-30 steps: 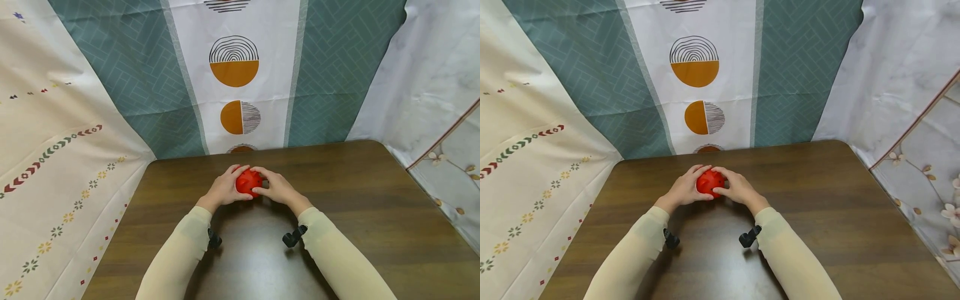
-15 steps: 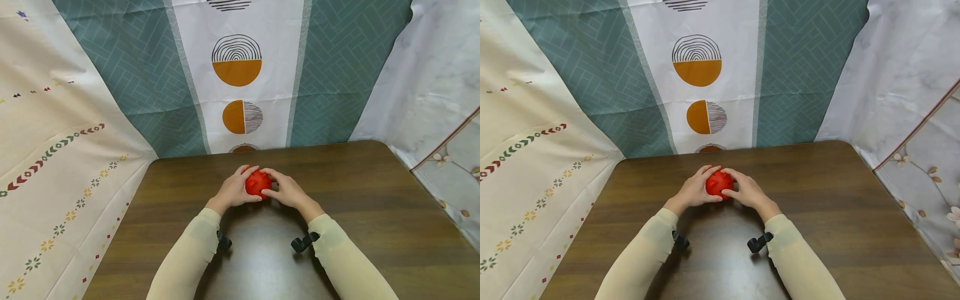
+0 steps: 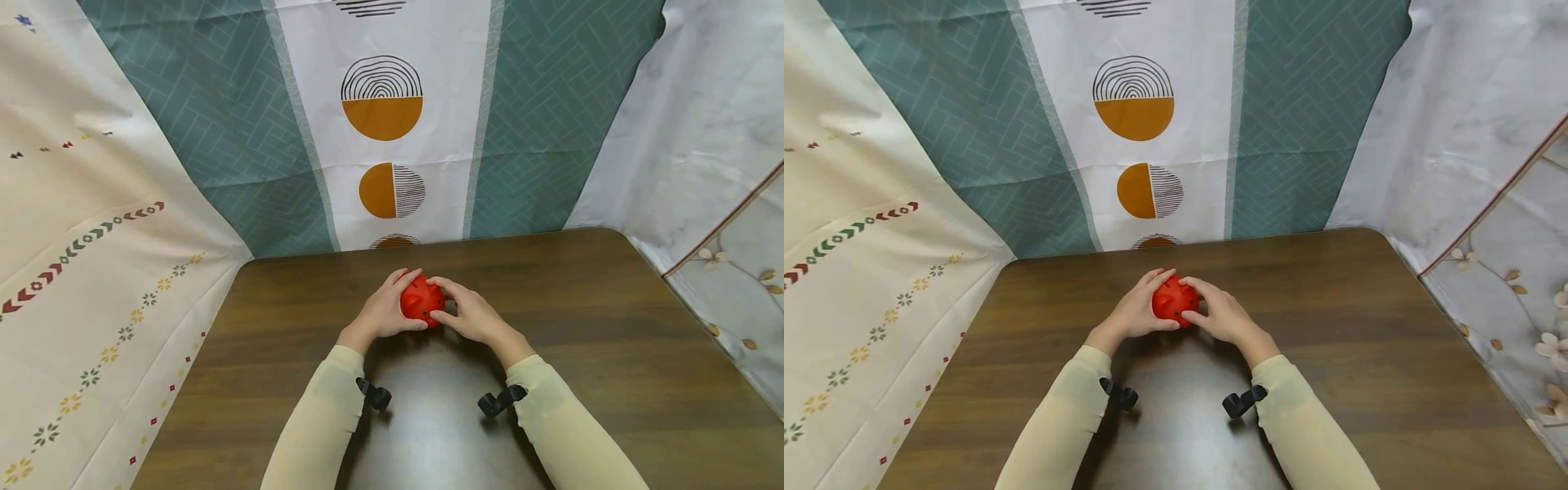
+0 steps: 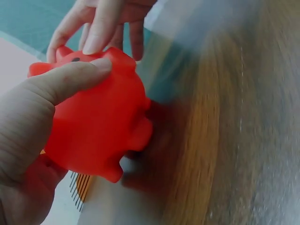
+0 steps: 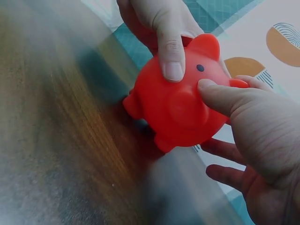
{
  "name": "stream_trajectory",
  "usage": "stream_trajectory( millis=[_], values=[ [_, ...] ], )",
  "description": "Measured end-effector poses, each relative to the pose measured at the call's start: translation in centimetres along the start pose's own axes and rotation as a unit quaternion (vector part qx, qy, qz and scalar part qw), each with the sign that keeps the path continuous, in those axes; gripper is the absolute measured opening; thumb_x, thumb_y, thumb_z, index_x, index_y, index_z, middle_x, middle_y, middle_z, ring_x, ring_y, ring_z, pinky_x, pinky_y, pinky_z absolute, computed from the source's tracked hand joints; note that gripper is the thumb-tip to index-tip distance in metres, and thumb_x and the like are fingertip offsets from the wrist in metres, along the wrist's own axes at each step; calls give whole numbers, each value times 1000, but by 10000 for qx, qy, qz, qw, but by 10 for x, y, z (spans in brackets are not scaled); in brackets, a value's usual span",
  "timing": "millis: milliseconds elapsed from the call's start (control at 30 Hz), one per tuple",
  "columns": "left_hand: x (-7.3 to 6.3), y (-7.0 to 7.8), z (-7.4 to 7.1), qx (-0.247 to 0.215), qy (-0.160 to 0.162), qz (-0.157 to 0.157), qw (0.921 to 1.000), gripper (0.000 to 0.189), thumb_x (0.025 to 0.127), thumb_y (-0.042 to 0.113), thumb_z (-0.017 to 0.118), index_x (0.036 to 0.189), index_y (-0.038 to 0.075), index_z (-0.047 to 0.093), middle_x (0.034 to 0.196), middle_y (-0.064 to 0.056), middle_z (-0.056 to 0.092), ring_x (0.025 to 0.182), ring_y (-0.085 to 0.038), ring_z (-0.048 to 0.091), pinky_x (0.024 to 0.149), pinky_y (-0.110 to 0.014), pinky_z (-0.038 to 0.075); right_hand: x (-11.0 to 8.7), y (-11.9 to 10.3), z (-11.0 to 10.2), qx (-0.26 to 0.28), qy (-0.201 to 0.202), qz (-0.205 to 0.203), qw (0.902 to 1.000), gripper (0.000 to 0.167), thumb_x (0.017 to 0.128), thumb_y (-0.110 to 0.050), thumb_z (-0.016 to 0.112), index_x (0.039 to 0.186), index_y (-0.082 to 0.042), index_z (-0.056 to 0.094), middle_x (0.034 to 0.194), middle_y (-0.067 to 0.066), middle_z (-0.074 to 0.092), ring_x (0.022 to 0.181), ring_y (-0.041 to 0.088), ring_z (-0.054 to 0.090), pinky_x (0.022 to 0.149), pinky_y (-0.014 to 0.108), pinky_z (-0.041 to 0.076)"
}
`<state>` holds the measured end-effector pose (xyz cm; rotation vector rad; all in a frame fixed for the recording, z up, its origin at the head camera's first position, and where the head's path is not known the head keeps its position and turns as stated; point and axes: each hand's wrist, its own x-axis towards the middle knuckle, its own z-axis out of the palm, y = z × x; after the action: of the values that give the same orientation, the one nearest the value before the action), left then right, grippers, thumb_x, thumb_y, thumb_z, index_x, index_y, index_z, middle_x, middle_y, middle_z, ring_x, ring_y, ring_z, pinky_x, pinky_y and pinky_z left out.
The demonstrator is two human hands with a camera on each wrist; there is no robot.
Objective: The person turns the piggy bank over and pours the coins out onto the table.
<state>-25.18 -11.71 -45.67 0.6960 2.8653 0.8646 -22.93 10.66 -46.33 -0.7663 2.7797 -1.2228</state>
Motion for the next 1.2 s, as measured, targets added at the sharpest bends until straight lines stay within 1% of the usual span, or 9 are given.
stream_trajectory(
  millis=[100,200,433,567,633,833,933,1067,1200],
  values=[
    [-3,1,0,-191,12,53,9998,102,67,45,84,151,38,25,156,-1,21,128,-28,42,89,-47,51,-4,-1,0,32,44,-44,10000,63,87,-30,72,142,-29,40,139,-1,49,117,24,57,88,44,53],
    [-7,3,2,-323,116,132,9993,101,69,44,84,151,36,26,157,-3,20,130,-29,40,92,-49,50,-7,0,1,33,132,-80,9999,63,87,-28,72,141,-27,41,140,-1,47,115,24,57,88,45,52],
    [-15,4,10,-370,425,250,9981,95,75,41,80,152,39,23,158,5,15,135,-28,36,99,-49,44,-9,1,3,-8,386,-149,9991,61,86,-29,73,139,-26,44,138,0,46,110,23,58,84,44,54],
    [-20,5,11,-414,614,218,9970,92,78,36,80,151,40,24,159,8,13,137,-29,34,101,-50,42,-7,2,7,-31,521,-227,9984,60,86,-30,73,138,-28,44,137,0,46,106,21,57,81,41,56],
    [-22,5,12,-438,668,207,9966,91,78,35,79,151,40,24,159,9,12,138,-30,33,101,-51,42,-6,2,9,35,581,-194,9981,60,86,-31,73,138,-29,44,138,-2,46,107,21,56,82,41,56],
    [-24,8,12,-545,756,275,9953,90,79,29,80,151,36,28,160,8,12,138,-30,33,102,-50,41,-7,5,17,587,578,-138,9965,62,87,-28,72,140,-28,40,141,2,46,118,30,55,93,49,49],
    [-24,9,13,-582,745,258,9952,88,80,28,79,151,35,28,160,7,12,138,-30,33,103,-49,40,-7,7,19,740,574,-86,9956,62,87,-27,72,140,-30,39,140,4,47,117,32,56,93,49,49],
    [-24,9,14,-690,686,138,9952,88,81,27,78,152,34,26,160,6,11,139,-30,32,104,-49,38,-7,6,19,730,617,-39,9954,61,87,-29,72,140,-31,40,139,6,48,116,33,56,89,49,51],
    [-23,9,13,-869,722,74,9936,88,81,23,78,152,31,26,160,4,10,139,-32,31,105,-49,38,-6,5,20,761,659,18,9949,62,87,-31,71,141,-33,39,141,4,45,118,34,55,89,50,51]
  ],
)
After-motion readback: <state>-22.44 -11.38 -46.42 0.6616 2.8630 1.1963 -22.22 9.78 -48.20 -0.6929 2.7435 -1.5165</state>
